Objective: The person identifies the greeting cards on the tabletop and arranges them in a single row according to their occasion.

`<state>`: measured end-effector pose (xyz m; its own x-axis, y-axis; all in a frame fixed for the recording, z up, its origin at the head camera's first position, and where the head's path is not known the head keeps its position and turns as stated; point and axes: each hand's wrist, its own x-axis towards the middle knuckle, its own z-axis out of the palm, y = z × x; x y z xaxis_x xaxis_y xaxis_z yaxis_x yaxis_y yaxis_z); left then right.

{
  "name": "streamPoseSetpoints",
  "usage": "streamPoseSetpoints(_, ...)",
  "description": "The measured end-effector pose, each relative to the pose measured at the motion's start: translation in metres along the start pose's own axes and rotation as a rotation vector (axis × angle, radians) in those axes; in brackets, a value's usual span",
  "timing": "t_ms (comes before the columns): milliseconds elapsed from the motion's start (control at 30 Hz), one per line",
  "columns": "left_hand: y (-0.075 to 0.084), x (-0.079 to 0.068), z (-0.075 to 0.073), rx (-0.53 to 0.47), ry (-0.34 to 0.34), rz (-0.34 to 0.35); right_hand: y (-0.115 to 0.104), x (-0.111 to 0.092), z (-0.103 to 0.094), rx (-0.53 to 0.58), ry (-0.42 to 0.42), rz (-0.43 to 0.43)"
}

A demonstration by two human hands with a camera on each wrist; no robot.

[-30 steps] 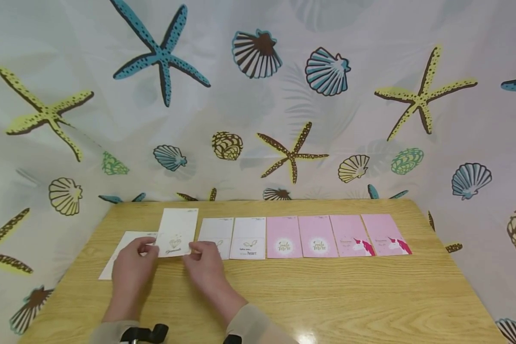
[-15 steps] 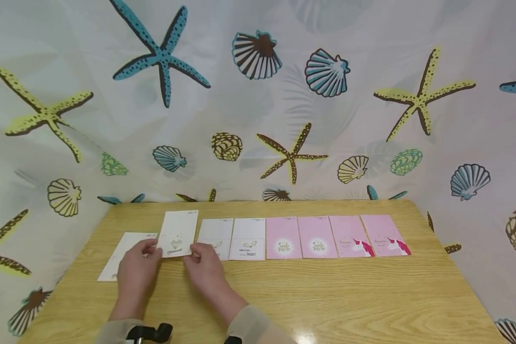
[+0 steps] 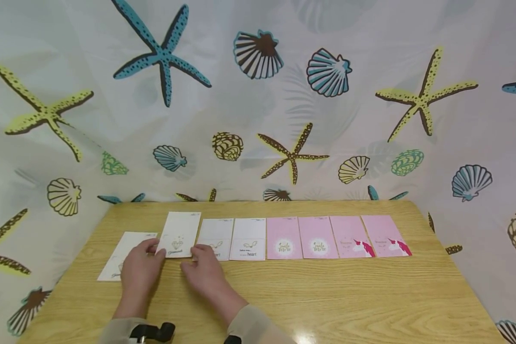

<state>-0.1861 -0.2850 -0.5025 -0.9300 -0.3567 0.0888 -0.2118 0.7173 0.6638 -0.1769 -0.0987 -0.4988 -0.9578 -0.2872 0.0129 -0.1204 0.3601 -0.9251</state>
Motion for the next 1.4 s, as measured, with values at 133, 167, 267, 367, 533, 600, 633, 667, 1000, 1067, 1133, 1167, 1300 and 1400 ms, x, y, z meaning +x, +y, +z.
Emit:
streamPoseSetpoints(133,-0.0001,0.0002,0.002,0.011,0.008,0.004,-0.0004,0.0009,-0.001,-0.028,-0.016,-0.002)
streamPoseSetpoints(167,-0.0002,0.0004,0.0025,0.015,0.011,0.004,-0.0006,0.001,-0.0014,-0.037,-0.02,-0.005)
streamPoseSetpoints(267,0.0,0.0003,0.0035,0.026,0.019,0.002,-0.0012,0.001,-0.0025,-0.041,-0.033,-0.007)
streamPoseSetpoints(367,-0.0001,0.0002,0.004,0.041,0.021,-0.005,-0.0019,0.0007,-0.0035,-0.059,-0.04,-0.014)
streamPoseSetpoints(533,0.0,-0.0009,0.0042,0.058,0.022,-0.012,-0.0026,0.0004,-0.0042,-0.097,-0.04,-0.033)
streamPoseSetpoints(600,0.0001,-0.0015,0.0043,0.061,0.03,-0.003,-0.0024,0.0002,-0.0046,-0.096,-0.042,-0.035)
streamPoseSetpoints(633,0.0004,-0.002,0.0042,0.062,0.034,0.001,-0.0022,0.0001,-0.0047,-0.095,-0.044,-0.033)
streamPoseSetpoints(667,0.0006,-0.0024,0.0043,0.062,0.038,0.004,-0.0022,-0.0001,-0.005,-0.094,-0.046,-0.032)
streamPoseSetpoints(1000,0.0007,-0.0052,0.0042,0.087,0.045,0.005,0.0,0.0007,-0.0061,-0.085,-0.056,-0.031)
streamPoseSetpoints(1067,0.0003,-0.0053,0.0046,0.092,0.044,0.002,0.0005,0.0008,-0.0064,-0.091,-0.059,-0.038)
streamPoseSetpoints(1133,-0.0003,-0.0051,0.0053,0.095,0.044,0.001,0.0011,0.001,-0.0062,-0.105,-0.062,-0.046)
streamPoseSetpoints(1167,-0.0004,-0.0052,0.0053,0.095,0.043,0.001,0.001,0.0011,-0.0064,-0.11,-0.065,-0.051)
streamPoseSetpoints(1300,-0.002,-0.0053,0.0058,0.095,0.038,0.007,0.0003,0.0012,-0.0068,-0.125,-0.088,-0.054)
streamPoseSetpoints(1400,-0.0032,-0.0051,0.0061,0.103,0.031,0.011,-0.0003,0.0015,-0.007,-0.137,-0.105,-0.051)
